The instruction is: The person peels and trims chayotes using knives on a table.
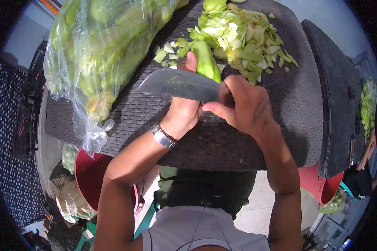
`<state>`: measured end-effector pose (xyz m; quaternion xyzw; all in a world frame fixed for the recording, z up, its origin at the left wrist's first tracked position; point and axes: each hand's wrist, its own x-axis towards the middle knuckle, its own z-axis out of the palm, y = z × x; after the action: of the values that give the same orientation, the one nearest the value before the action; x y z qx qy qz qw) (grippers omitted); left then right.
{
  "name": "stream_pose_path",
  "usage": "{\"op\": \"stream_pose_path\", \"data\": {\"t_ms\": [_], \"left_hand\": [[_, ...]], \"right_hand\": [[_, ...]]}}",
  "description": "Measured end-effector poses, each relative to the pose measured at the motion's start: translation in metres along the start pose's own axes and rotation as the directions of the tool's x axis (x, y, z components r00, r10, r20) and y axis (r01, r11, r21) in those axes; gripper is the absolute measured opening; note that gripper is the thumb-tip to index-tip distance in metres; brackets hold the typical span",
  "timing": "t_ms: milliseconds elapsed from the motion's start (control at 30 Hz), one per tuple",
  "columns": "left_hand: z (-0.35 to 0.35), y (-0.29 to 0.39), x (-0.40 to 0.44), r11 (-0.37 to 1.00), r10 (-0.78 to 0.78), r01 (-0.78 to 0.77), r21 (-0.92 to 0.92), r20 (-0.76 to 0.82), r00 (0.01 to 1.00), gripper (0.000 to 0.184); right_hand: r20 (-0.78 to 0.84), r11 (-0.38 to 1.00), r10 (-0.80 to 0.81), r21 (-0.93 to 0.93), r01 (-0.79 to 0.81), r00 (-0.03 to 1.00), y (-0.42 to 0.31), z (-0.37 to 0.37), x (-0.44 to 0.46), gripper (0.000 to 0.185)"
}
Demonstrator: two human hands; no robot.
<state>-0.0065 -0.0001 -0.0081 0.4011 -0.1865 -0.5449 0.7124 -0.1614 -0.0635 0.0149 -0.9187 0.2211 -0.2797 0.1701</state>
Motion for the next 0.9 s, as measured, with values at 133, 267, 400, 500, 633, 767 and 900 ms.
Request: {"op": "stream_pose_path", "data": {"t_ms": [133, 267, 400, 500, 633, 767, 900], "left_hand": [[0.009, 0.004, 0.001, 0.999, 0.034, -0.035, -0.014, -0.073, 0.997, 0.048], [0.007, 0.007, -0.001, 0.999, 0.040, -0.039, 0.030, -0.040, 0.998, 0.041], [0.009, 0.017, 0.000, 0.999, -0.021, 0.024, -0.037, 0.068, 0.997, 0.050], [0.005, 0.017, 0.001, 0.995, -0.046, 0.053, -0.090, 0.073, 0.996, 0.052], [0.001, 0.007, 0.006, 0.991, -0.081, 0.082, -0.103, 0.010, 0.997, 0.051], [0.005, 0.006, 0.002, 0.995, -0.002, 0.003, -0.102, 0.004, 1.000, 0.040], [0.005, 0.003, 0.001, 0.995, 0.036, -0.039, -0.090, -0.032, 0.999, 0.039]], "right_hand": [[-0.021, 0.997, 0.065, -0.034, -0.066, 0.998, 0.006, -0.008, 0.003, 0.056], [-0.027, 0.985, 0.172, 0.019, -0.172, 0.985, 0.024, -0.015, 0.007, 0.060], [-0.015, 0.924, 0.347, 0.178, -0.339, 0.938, 0.037, -0.033, 0.013, 0.057], [0.065, 0.900, 0.392, 0.180, -0.397, 0.918, 0.019, -0.034, 0.013, 0.058], [0.055, 0.975, 0.145, 0.165, -0.152, 0.988, 0.007, -0.014, 0.005, 0.056], [0.014, 0.987, 0.076, 0.140, -0.077, 0.997, 0.007, -0.007, 0.001, 0.056], [-0.019, 0.996, 0.022, 0.082, -0.020, 1.000, 0.002, -0.009, 0.002, 0.049]]}}
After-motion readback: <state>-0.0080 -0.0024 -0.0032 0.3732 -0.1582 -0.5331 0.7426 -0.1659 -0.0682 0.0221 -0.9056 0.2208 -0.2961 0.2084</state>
